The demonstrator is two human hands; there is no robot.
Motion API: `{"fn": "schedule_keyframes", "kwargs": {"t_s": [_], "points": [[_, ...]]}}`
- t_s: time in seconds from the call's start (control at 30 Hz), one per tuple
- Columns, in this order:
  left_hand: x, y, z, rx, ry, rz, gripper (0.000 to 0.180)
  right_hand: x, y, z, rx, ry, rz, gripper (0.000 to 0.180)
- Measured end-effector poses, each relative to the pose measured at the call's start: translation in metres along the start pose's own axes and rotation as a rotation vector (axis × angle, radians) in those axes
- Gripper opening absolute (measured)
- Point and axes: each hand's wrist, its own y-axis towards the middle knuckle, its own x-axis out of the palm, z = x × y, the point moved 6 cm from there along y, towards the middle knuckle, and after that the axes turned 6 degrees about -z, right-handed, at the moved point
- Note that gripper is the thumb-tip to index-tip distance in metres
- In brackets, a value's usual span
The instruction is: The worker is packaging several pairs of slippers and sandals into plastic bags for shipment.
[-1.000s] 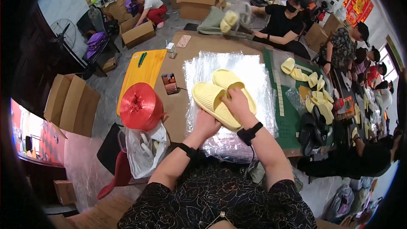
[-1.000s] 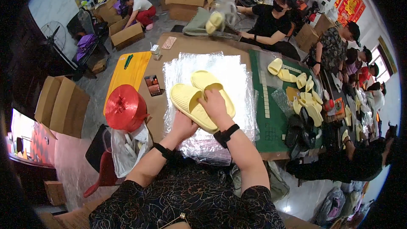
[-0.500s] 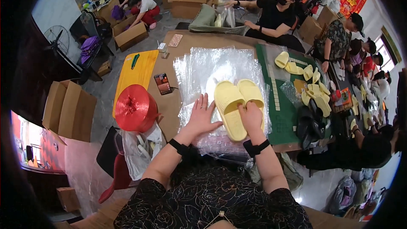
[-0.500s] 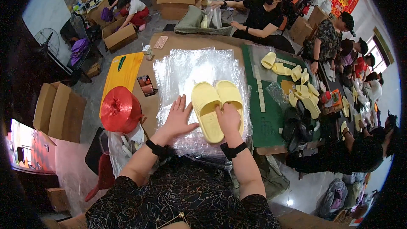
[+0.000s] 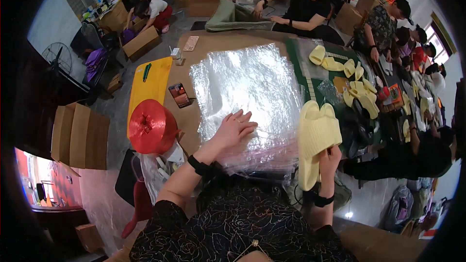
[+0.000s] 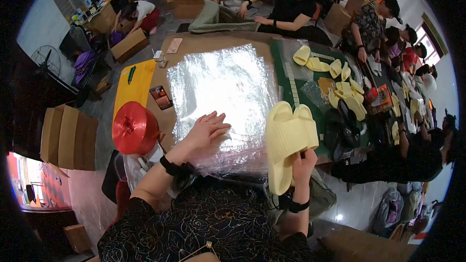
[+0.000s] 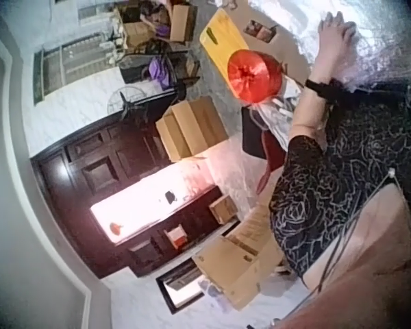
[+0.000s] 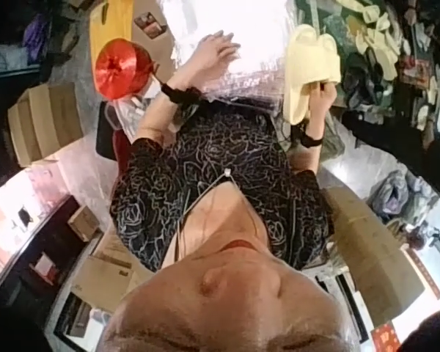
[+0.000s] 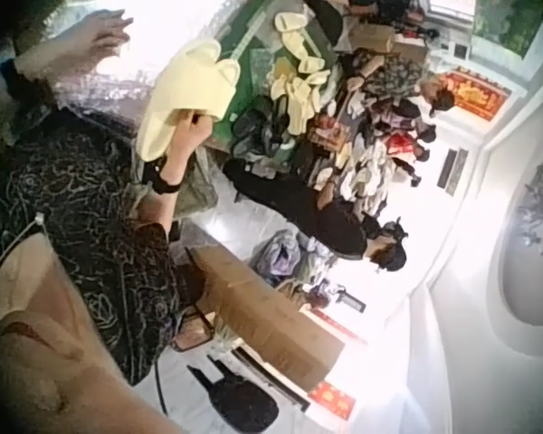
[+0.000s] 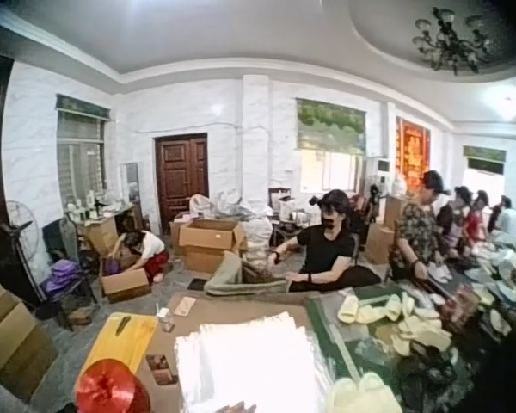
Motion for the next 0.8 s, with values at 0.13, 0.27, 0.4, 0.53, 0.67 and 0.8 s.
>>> {"fn": "schedule_keyframes", "kwargs": {"t_s": [0.13,0.27,0.4,0.53,0.67,0.8], "points": [[-0.007,0.021,0.009,-0.020,-0.087,-0.032,0.048,0.000,-0.016,-0.025,-0.078,0.064,0.005,0.024],[-0.002,0.026,0.013,-0.036,0.096,-0.130,0.051,0.012,-0.026,-0.051,-0.112,-0.173,-0.119,0.028],[-0.007,0.028,0.018,0.013,0.046,-0.011,0.041,0.024,-0.039,-0.040,-0.157,-0.270,-0.163,0.032],[-0.025,0.026,0.019,0.039,-0.277,0.069,0.035,0.055,-0.045,-0.049,-0.127,-0.408,-0.368,0.021],[-0.033,0.025,0.017,-0.121,-0.639,0.017,0.036,0.074,-0.041,-0.049,-0.168,-0.653,-0.412,0.025],[-0.045,0.012,0.049,0.103,-0.121,0.088,0.037,0.095,-0.036,-0.065,-0.278,-0.591,-0.399,0.029]]}}
